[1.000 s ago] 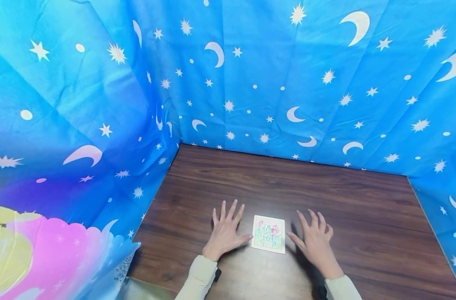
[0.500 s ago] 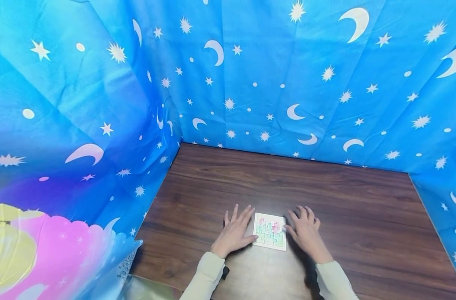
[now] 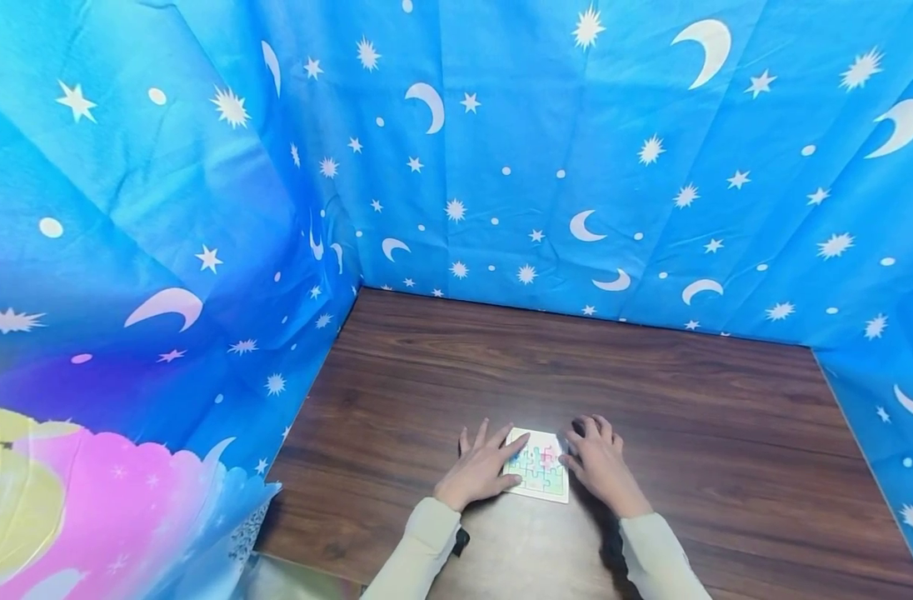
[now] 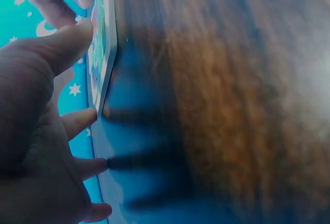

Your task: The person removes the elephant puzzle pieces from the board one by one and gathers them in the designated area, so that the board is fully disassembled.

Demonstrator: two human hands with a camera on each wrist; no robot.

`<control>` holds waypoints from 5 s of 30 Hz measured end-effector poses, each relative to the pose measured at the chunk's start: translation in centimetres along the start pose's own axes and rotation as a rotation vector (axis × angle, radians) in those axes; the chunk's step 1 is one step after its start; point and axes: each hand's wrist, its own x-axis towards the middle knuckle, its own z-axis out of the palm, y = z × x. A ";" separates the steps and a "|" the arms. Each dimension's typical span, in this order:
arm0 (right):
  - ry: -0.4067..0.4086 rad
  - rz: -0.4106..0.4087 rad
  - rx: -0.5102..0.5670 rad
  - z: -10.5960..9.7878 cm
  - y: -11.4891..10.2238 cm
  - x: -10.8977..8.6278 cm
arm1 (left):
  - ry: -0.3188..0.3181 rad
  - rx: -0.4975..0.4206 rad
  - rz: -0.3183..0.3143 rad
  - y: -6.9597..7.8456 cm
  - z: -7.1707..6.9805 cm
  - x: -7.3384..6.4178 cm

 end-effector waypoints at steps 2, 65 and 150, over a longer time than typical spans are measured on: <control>0.004 -0.010 0.001 0.0 -0.1 -0.1 | -0.010 0.005 -0.001 0.2 -0.1 0.1; -0.005 -0.417 -0.228 -1.4 0.8 2.4 | -0.062 0.143 0.004 0.4 0.0 0.6; 0.108 -0.168 0.038 -0.1 1.4 -0.1 | 0.043 -0.058 -0.024 -0.2 0.6 0.1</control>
